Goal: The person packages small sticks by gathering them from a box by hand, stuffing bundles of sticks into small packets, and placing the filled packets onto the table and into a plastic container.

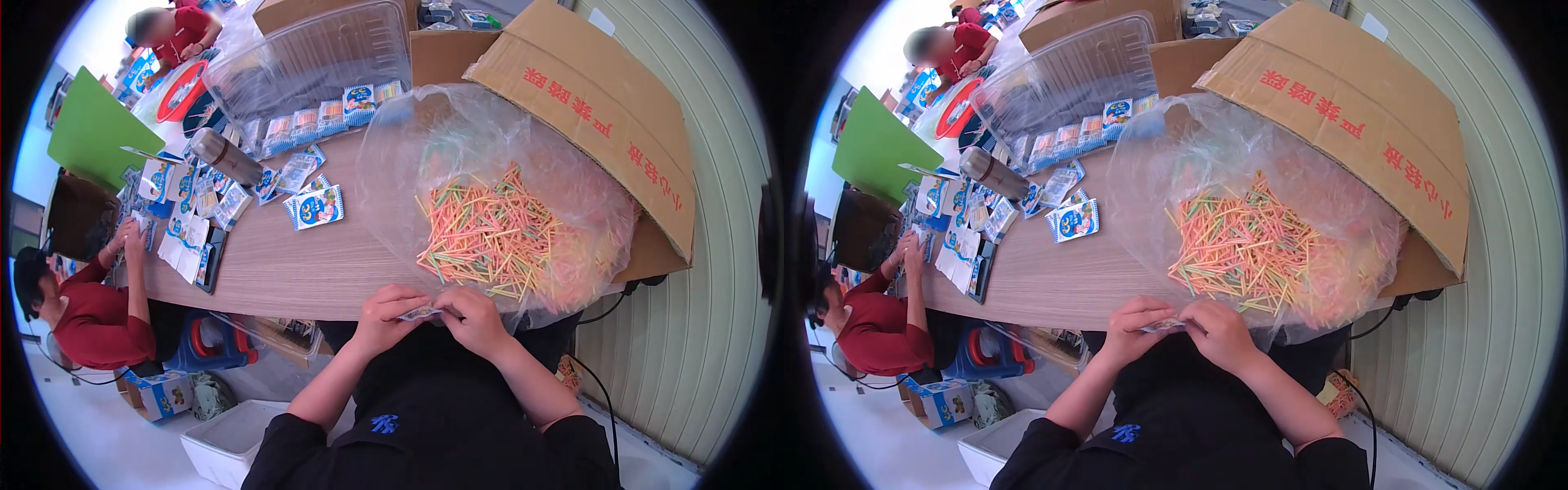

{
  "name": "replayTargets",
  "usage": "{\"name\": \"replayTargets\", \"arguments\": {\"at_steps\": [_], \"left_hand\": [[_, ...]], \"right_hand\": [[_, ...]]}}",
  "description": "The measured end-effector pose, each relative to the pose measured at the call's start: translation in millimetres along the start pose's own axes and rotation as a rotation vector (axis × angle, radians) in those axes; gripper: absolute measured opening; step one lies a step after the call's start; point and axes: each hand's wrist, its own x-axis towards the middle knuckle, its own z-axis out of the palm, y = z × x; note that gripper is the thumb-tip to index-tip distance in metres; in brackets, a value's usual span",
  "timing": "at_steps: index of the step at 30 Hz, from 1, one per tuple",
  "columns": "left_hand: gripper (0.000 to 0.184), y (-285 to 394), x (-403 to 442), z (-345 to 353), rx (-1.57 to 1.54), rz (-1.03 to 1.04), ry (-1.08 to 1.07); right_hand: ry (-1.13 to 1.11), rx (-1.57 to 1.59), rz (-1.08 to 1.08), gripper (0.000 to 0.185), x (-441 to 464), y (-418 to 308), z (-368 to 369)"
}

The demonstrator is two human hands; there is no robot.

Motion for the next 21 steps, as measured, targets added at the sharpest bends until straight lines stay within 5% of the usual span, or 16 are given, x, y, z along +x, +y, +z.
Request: {"name": "replayTargets", "arguments": {"at_steps": [18,21], "left_hand": [[0.019,-3,7,-3,-0.047,-0.049,-0.006],[0.019,-6,3,-32,-0.140,-0.249,0.075]], "right_hand": [[0.043,0.044,0.071,0.019,-1,1,11],[0.044,0.116,0.124,0.019,-3,0,10]]}}
